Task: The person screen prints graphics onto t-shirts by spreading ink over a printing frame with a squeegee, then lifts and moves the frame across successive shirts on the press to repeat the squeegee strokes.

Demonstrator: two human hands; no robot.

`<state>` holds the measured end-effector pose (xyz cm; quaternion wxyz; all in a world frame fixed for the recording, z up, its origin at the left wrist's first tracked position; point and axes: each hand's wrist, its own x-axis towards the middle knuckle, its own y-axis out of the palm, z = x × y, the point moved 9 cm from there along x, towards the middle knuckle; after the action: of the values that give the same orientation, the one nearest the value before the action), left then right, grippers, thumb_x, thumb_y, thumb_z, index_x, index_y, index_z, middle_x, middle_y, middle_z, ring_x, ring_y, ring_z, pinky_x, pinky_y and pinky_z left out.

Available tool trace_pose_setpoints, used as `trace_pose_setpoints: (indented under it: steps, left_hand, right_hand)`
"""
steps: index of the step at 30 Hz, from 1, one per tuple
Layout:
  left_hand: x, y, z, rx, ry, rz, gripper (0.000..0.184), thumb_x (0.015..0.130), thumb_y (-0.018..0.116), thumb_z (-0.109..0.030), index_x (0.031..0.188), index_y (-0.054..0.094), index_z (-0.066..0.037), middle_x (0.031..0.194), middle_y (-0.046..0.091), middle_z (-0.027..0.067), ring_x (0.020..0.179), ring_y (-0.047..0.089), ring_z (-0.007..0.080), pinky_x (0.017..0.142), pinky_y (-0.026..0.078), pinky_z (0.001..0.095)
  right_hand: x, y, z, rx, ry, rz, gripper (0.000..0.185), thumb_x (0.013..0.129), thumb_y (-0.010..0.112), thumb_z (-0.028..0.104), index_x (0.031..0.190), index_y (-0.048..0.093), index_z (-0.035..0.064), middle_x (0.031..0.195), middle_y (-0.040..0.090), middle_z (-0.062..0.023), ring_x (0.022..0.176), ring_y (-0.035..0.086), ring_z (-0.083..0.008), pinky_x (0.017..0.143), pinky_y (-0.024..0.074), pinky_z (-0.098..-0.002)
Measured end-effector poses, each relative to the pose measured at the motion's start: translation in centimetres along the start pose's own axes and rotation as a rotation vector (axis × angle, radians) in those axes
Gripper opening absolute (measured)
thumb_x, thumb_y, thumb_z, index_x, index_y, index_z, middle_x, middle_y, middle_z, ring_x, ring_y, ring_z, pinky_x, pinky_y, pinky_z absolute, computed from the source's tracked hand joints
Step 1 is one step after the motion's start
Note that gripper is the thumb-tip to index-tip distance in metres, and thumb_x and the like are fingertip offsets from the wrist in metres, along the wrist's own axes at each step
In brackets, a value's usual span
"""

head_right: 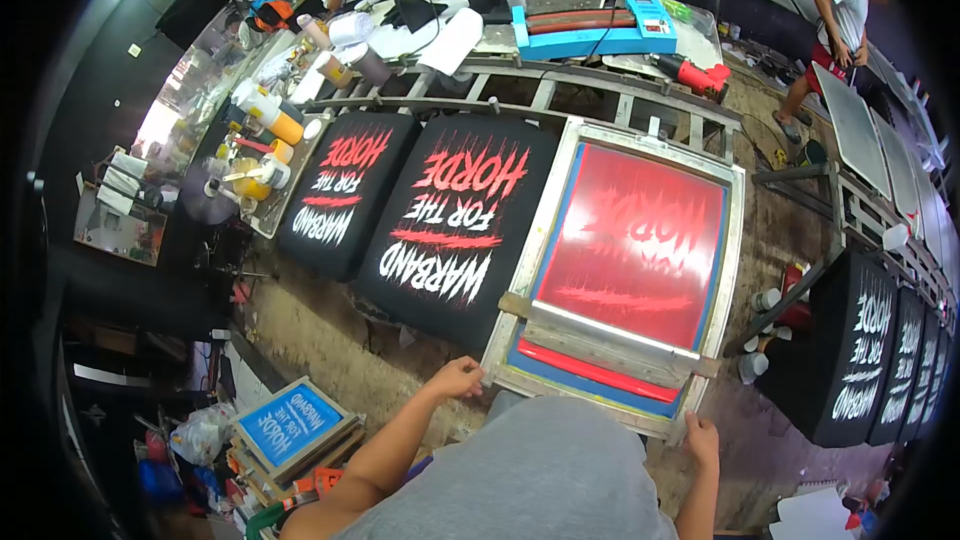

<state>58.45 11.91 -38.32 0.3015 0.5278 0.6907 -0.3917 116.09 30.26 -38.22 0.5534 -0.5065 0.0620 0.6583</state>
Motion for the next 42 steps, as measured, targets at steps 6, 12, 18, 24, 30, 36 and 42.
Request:
trace_pose_setpoints:
  steps: [6,12,18,24,30,36,42]
  left_hand:
    - [0.0,-0.2,-1.0,0.029,-0.016,0.0,0.032,0.095,0.067,-0.031,0.108,0.06,-0.002,0.086,0.072,0.0099,0.07,0.072,0.0165,0.058,0.055,0.0289]
    - [0.4,-0.2,-0.2,0.022,-0.035,-0.023,0.03,0.096,0.066,-0.029,0.109,0.06,-0.003,0.084,0.072,0.0095,0.07,0.072,0.016,0.058,0.055,0.0295]
    - [1.6,-0.1,0.7,0.029,-0.011,0.012,0.026,0.096,0.067,-0.025,0.109,0.058,-0.005,0.088,0.073,0.0139,0.073,0.073,0.0189,0.06,0.058,0.0317]
    - [0.9,-0.3,-0.1,0.024,-0.057,0.079,0.026,0.096,0.066,-0.022,0.112,0.056,-0.005,0.092,0.073,0.0154,0.077,0.074,0.0213,0.063,0.058,0.0324]
    - [0.8,-0.3,-0.2,0.031,-0.053,0.13,0.023,0.099,0.062,-0.019,0.115,0.055,-0.006,0.096,0.073,0.0153,0.079,0.074,0.0209,0.065,0.058,0.0319]
    - [1.5,-2.3,-1.5,0.25,0.05,0.188,0.027,0.095,0.065,-0.018,0.117,0.066,-0.002,0.091,0.075,0.0135,0.08,0.074,0.0194,0.07,0.059,0.0337]
    - [-2.5,-1.3,-19.2,0.761,0.661,-0.261,0.031,0.082,0.076,-0.017,0.109,0.068,-0.007,0.099,0.069,0.0134,0.097,0.065,0.0331,0.086,0.052,0.0424]
  right_hand:
    - [2.6,-0.1,-2.2,0.023,-0.008,-0.007,0.054,0.096,0.066,0.051,0.092,0.064,-0.0028,0.073,0.06,-0.0078,0.057,0.059,-0.0184,0.051,0.0506,-0.0334]
    - [0.6,-0.4,0.1,-0.023,-0.017,-0.026,0.05,0.096,0.066,0.047,0.084,0.064,-0.0016,0.07,0.06,-0.0069,0.054,0.058,-0.0176,0.048,0.048,-0.0328]
    - [1.2,-0.7,-0.9,-0.108,-0.032,-0.02,0.053,0.094,0.068,0.049,0.081,0.066,-0.0023,0.069,0.062,-0.0083,0.058,0.06,-0.0173,0.054,0.0491,-0.0335]
    - [2.0,-1.0,-1.7,-0.105,-0.059,-0.111,0.057,0.094,0.067,0.051,0.084,0.07,-0.0044,0.066,0.062,-0.0104,0.06,0.061,-0.0179,0.054,0.0469,-0.0343]
    - [0.8,-1.0,-0.6,-0.138,-0.061,-0.089,0.058,0.093,0.067,0.052,0.086,0.071,-0.0053,0.067,0.063,-0.0106,0.062,0.061,-0.0186,0.059,0.0476,-0.0347]
    - [-3.0,-2.8,5.0,-0.195,-0.067,-0.07,0.052,0.089,0.071,0.047,0.097,0.072,-0.0052,0.085,0.069,-0.0192,0.082,0.067,-0.0281,0.074,0.0515,-0.0392]
    - [-4.9,-3.6,17.7,-0.324,-0.665,-0.269,0.052,0.077,0.082,0.022,0.118,0.064,-0.0043,0.11,0.068,-0.0206,0.11,0.063,-0.0363,0.099,0.0484,-0.0435]
